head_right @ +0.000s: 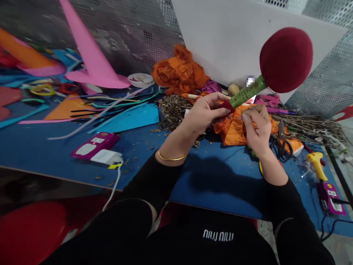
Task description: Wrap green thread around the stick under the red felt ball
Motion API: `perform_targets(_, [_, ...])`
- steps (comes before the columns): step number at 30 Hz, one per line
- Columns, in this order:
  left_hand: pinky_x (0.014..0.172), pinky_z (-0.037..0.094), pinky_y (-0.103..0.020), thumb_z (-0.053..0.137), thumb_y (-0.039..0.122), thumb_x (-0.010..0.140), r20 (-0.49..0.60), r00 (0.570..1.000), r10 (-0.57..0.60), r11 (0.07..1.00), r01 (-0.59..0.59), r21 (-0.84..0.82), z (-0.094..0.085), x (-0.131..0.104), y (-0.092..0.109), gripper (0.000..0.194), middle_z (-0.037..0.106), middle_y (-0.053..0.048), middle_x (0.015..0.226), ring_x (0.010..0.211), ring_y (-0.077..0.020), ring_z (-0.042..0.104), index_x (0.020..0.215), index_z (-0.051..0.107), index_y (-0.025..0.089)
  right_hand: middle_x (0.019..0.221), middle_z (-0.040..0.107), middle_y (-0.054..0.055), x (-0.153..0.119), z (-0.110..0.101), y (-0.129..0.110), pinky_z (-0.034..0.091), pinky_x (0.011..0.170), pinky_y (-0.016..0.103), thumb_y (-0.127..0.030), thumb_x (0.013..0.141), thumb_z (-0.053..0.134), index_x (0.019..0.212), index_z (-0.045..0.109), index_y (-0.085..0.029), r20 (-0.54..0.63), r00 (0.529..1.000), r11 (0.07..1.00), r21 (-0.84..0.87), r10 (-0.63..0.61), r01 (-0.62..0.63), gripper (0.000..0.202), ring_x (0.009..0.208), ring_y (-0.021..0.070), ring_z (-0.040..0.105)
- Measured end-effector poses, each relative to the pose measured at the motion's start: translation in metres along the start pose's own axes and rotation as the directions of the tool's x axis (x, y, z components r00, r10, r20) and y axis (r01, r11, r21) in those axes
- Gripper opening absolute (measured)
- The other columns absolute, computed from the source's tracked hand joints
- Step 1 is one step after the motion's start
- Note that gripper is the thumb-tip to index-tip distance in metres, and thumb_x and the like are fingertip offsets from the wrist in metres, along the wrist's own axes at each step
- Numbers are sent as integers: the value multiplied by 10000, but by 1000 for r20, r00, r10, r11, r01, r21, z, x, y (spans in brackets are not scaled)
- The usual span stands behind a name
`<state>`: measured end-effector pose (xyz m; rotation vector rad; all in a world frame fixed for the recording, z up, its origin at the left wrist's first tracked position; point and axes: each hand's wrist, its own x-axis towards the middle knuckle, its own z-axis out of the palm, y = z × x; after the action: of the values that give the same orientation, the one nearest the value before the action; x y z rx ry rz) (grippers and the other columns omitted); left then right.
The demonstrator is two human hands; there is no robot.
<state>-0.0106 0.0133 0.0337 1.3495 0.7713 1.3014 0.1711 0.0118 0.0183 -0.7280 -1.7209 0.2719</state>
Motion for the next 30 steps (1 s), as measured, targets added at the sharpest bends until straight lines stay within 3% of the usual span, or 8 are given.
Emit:
perform_targets(2, [502, 390, -183, 653, 123, 801, 15, 999, -37, 999, 38, -29, 2, 2, -3, 142, 635, 24, 668, 562, -75, 576, 917, 593, 179, 909, 622, 60, -1, 4, -4, 530, 884, 445, -416, 927, 559, 705, 640, -229, -67, 993, 993, 56, -99, 103, 301, 983, 239, 637])
perform_targets(4, [519, 400, -188, 658, 121, 798, 20, 999, -49, 998, 50, -32, 5, 4, -8, 133, 620, 30, 670, 562, -71, 566, 890, 583, 179, 833, 615, 47, -2, 10, -5, 541, 857, 450, -450, 936, 529, 706, 611, -241, -73, 993, 966, 235, -97, 111, 322, 916, 232, 659])
perform_targets(6, [539, 411, -190, 648, 110, 794, 15, 999, -35, 999, 36, -7, 8, 6, -13, 123, 614, 30, 686, 570, -64, 554, 877, 581, 171, 653, 531, 0, -1, 15, -3, 554, 772, 413, -480, 935, 520, 698, 569, -248, -52, 999, 915, 402, -13, 33, 335, 697, 183, 632])
perform_targets(9, [610, 455, -202, 596, 93, 789, 8, 1000, 15, 998, -16, 68, 14, 9, -24, 121, 635, 14, 739, 618, -68, 563, 896, 604, 147, 537, 365, -58, 2, 14, -3, 481, 545, 286, -458, 897, 585, 652, 517, -233, -3, 979, 828, 533, 206, -173, 340, 442, 92, 404])
perform_targets(14, [737, 500, -260, 573, 117, 743, 2, 993, 115, 961, -112, 252, 22, 10, -40, 164, 671, -6, 796, 701, -109, 604, 890, 645, 125, 557, 371, -59, 3, 7, -15, 261, 413, 212, -376, 853, 649, 634, 504, -202, 1, 907, 759, 547, 421, -353, 315, 445, 60, 301])
perform_targets(23, [750, 497, -276, 570, 169, 777, 9, 980, 198, 863, -179, 472, 21, 9, -44, 168, 697, -25, 809, 755, -149, 624, 900, 675, 124, 597, 405, -52, -9, 17, -25, 284, 439, 213, -425, 893, 620, 651, 491, -202, -102, 935, 855, 447, 341, -263, 354, 476, 60, 313])
perform_targets(27, [795, 501, -305, 565, 195, 825, -46, 964, 262, 701, -158, 695, 21, 3, -40, 213, 725, -37, 925, 839, -184, 656, 1009, 669, 164, 610, 409, -52, -8, 18, -20, 334, 457, 215, -439, 922, 586, 683, 503, -209, -78, 955, 863, 455, 285, -220, 342, 479, 63, 365])
perform_targets(30, [803, 501, -316, 543, 215, 874, -59, 921, 386, 523, -165, 836, 21, -3, -34, 246, 729, -46, 999, 887, -202, 671, 1104, 626, 188, 601, 423, -51, -6, 16, -19, 450, 551, 247, -425, 946, 553, 699, 510, -220, -52, 976, 876, 454, 212, -166, 324, 530, 89, 489])
